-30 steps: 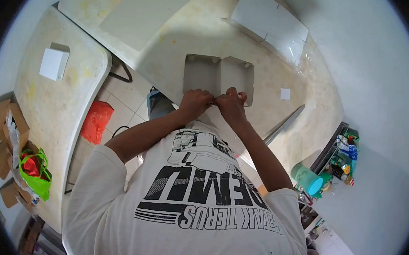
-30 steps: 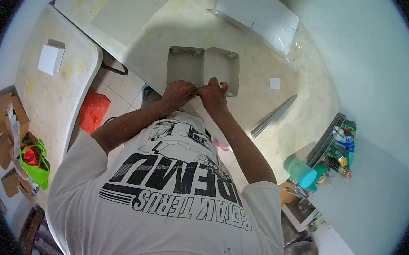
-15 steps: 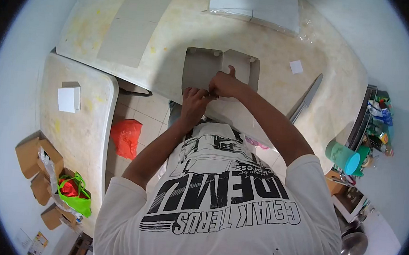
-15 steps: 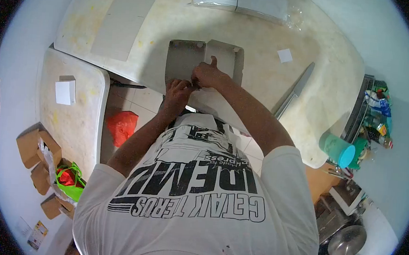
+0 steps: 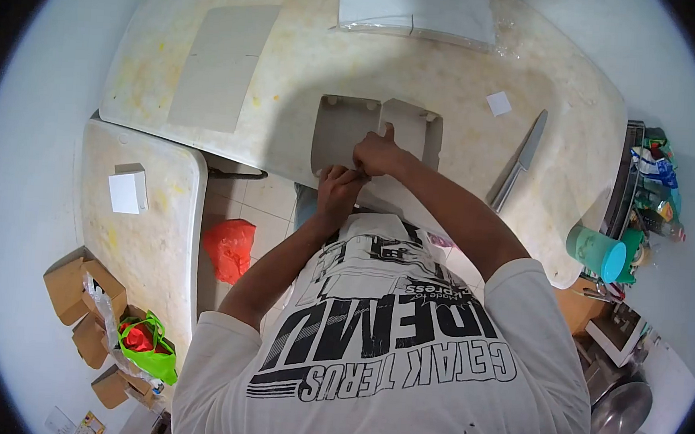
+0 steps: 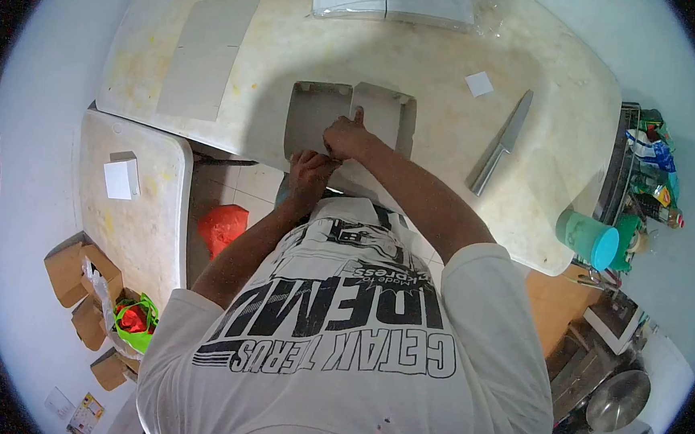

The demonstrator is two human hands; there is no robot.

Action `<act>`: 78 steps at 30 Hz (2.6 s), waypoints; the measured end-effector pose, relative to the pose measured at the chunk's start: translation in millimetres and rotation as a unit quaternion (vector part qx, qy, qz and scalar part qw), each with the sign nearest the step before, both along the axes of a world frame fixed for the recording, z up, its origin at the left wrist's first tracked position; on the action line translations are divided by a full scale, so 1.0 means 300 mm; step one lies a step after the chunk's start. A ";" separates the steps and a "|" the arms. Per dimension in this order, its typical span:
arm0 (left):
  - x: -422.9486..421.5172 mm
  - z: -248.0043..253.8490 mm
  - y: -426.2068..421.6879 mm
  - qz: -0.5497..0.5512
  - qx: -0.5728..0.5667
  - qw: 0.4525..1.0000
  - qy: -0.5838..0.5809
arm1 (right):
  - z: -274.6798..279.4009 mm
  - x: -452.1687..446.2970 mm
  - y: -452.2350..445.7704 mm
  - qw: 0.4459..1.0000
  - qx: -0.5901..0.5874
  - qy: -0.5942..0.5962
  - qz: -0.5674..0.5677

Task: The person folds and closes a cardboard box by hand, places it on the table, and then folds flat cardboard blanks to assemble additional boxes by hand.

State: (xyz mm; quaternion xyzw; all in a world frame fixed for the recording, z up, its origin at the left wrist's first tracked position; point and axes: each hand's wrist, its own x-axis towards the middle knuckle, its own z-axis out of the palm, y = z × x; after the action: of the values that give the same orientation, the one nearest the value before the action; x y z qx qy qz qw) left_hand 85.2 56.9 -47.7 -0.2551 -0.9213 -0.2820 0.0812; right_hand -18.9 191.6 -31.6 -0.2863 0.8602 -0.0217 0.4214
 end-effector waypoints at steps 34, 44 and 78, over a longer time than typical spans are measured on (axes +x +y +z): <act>-0.268 0.088 0.008 -0.136 0.106 0.970 -0.174 | 0.193 0.260 0.246 0.723 -0.364 0.362 -0.462; -0.673 -0.047 -0.223 -0.127 0.087 0.971 -0.184 | 0.097 0.237 0.071 0.638 -0.391 0.324 -0.579; -0.404 0.165 -0.403 0.065 0.252 0.639 -0.724 | 0.038 0.377 -0.064 0.611 -0.393 -0.019 -0.687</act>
State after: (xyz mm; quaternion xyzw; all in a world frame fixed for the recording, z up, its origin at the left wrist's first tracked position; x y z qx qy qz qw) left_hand -36.1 -63.9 1.9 0.1216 -0.5932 -0.5913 -0.5326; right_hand 94.2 172.4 -20.1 0.2510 0.7057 -0.6463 0.1461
